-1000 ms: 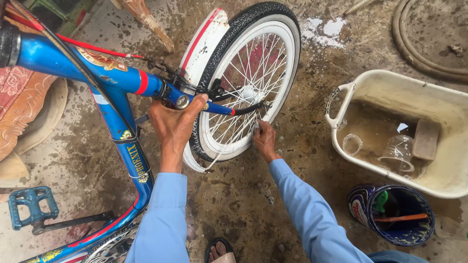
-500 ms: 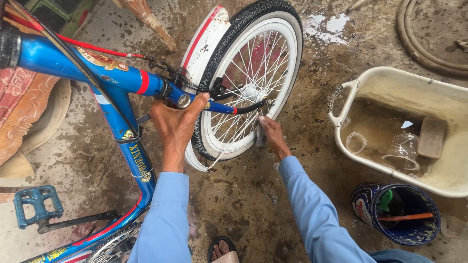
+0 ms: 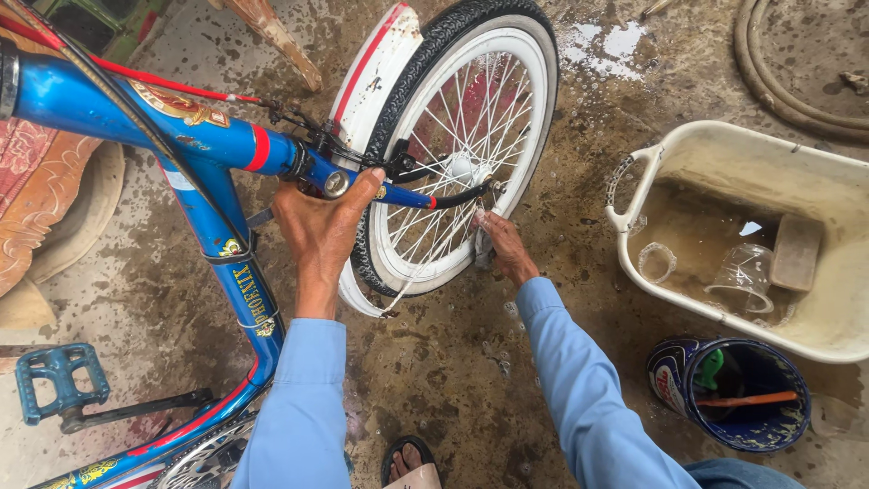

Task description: The person scrubs the front wheel of a blue bicycle with a cloth, repeatedly dipping the cloth into a bucket of soapy water. The person then moves to the rear wheel and continues scrubbing the tire and spokes with the same cloth.

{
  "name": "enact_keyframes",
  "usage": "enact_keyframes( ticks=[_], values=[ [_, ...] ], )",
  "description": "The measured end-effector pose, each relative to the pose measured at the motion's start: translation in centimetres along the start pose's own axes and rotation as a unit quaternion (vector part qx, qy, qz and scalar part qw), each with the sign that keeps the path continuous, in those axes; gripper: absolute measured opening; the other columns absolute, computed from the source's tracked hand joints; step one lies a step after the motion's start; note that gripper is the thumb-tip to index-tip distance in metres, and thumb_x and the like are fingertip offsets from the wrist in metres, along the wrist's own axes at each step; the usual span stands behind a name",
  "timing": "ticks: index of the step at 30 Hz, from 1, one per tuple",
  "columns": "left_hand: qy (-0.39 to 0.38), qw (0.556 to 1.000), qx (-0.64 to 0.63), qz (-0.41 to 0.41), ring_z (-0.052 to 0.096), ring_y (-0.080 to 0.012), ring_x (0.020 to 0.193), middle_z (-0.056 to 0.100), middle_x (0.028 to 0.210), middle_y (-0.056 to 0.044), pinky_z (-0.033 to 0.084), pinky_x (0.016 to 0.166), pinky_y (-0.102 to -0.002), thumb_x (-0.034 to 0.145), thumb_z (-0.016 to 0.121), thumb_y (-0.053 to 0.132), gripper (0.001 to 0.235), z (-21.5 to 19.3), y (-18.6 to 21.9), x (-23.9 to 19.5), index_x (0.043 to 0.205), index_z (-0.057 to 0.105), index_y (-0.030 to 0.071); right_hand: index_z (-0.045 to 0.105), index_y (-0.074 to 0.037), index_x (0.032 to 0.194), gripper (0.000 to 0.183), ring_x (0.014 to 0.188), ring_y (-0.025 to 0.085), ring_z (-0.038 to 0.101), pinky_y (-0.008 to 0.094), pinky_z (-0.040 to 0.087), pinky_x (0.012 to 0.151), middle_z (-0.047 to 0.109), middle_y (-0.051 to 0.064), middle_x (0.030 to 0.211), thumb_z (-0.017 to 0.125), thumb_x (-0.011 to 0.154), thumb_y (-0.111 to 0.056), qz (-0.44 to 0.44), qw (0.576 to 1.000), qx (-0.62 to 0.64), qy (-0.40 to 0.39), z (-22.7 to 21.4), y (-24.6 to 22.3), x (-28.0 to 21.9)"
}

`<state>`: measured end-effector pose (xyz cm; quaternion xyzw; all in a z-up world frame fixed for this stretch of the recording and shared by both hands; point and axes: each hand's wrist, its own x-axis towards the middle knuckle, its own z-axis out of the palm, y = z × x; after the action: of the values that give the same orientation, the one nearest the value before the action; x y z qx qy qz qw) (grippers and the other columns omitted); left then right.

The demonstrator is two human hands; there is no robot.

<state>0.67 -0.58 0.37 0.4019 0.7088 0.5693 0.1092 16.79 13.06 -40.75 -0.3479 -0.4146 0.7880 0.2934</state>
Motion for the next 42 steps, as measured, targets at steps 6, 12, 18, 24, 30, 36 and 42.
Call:
enact_keyframes(
  ticks=[6, 12, 18, 24, 30, 36, 42],
  values=[
    [0.016, 1.000, 0.022, -0.001, 0.074, -0.0154, 0.074, 0.077, 0.084, -0.008, 0.059, 0.075, -0.033, 0.076, 0.089, 0.020, 0.028, 0.2, 0.2, 0.0, 0.092, 0.075, 0.003, 0.074, -0.011, 0.094, 0.022, 0.089, 0.011, 0.056, 0.036, 0.046, 0.086, 0.070, -0.003, 0.092, 0.070, 0.101, -0.032, 0.004, 0.999, 0.039, 0.011, -0.6, 0.3, 0.8],
    [0.023, 0.999, 0.028, -0.013, 0.073, -0.0158, 0.072, 0.077, 0.083, -0.008, 0.058, 0.073, -0.033, 0.076, 0.089, 0.022, 0.028, 0.3, 0.5, -0.2, 0.090, 0.075, 0.002, 0.075, -0.008, 0.110, 0.027, 0.088, 0.015, 0.059, 0.036, 0.049, 0.076, 0.069, 0.004, 0.101, 0.073, 0.099, -0.032, 0.010, 0.998, -0.008, 0.056, 0.1, -1.1, -0.8],
    [0.026, 0.999, 0.018, 0.001, 0.074, -0.0159, 0.076, 0.078, 0.086, -0.008, 0.059, 0.076, -0.033, 0.077, 0.090, 0.021, 0.031, 0.3, 0.9, -0.3, 0.093, 0.074, 0.000, 0.066, -0.002, 0.122, 0.034, 0.104, 0.027, 0.064, 0.041, 0.057, 0.091, 0.068, 0.016, 0.120, 0.071, 0.093, -0.020, -0.085, 0.967, 0.176, 0.162, -0.2, -1.8, -2.4],
    [0.034, 0.999, 0.022, 0.008, 0.074, -0.0162, 0.076, 0.077, 0.086, -0.009, 0.058, 0.077, -0.033, 0.076, 0.090, 0.021, 0.033, 0.3, 0.4, -0.3, 0.094, 0.072, 0.000, 0.057, -0.006, 0.135, 0.045, 0.114, 0.031, 0.061, 0.042, 0.054, 0.096, 0.057, 0.018, 0.133, 0.053, 0.090, 0.000, -0.207, 0.854, -0.384, 0.283, 4.1, 0.3, -4.1],
    [0.025, 0.999, 0.022, 0.008, 0.074, -0.0159, 0.077, 0.078, 0.088, -0.009, 0.059, 0.077, -0.033, 0.077, 0.091, 0.023, 0.033, 0.1, 0.1, -0.2, 0.095, 0.073, 0.000, 0.066, 0.000, 0.111, 0.023, 0.098, 0.036, 0.066, 0.046, 0.055, 0.079, 0.063, 0.021, 0.112, 0.062, 0.089, 0.002, -0.327, 0.831, -0.385, 0.231, 9.7, 2.7, -10.0],
    [0.024, 0.999, 0.028, 0.007, 0.074, -0.0158, 0.076, 0.077, 0.085, -0.007, 0.058, 0.077, -0.034, 0.075, 0.090, 0.024, 0.033, -0.1, 0.4, -0.3, 0.093, 0.072, 0.003, 0.068, -0.001, 0.106, 0.019, 0.089, 0.034, 0.068, 0.044, 0.055, 0.082, 0.069, 0.020, 0.098, 0.063, 0.089, -0.007, -0.232, 0.858, -0.360, 0.284, 8.9, 1.5, -8.1],
    [0.025, 0.999, 0.029, -0.015, 0.073, -0.0160, 0.074, 0.077, 0.083, -0.007, 0.058, 0.077, -0.033, 0.073, 0.091, 0.024, 0.030, -0.1, 0.5, -0.2, 0.088, 0.072, 0.005, 0.070, -0.002, 0.114, 0.027, 0.098, 0.033, 0.069, 0.043, 0.053, 0.088, 0.072, 0.018, 0.108, 0.062, 0.090, -0.012, -0.159, 0.895, -0.288, 0.302, 7.3, 2.6, -6.6]
  ],
)
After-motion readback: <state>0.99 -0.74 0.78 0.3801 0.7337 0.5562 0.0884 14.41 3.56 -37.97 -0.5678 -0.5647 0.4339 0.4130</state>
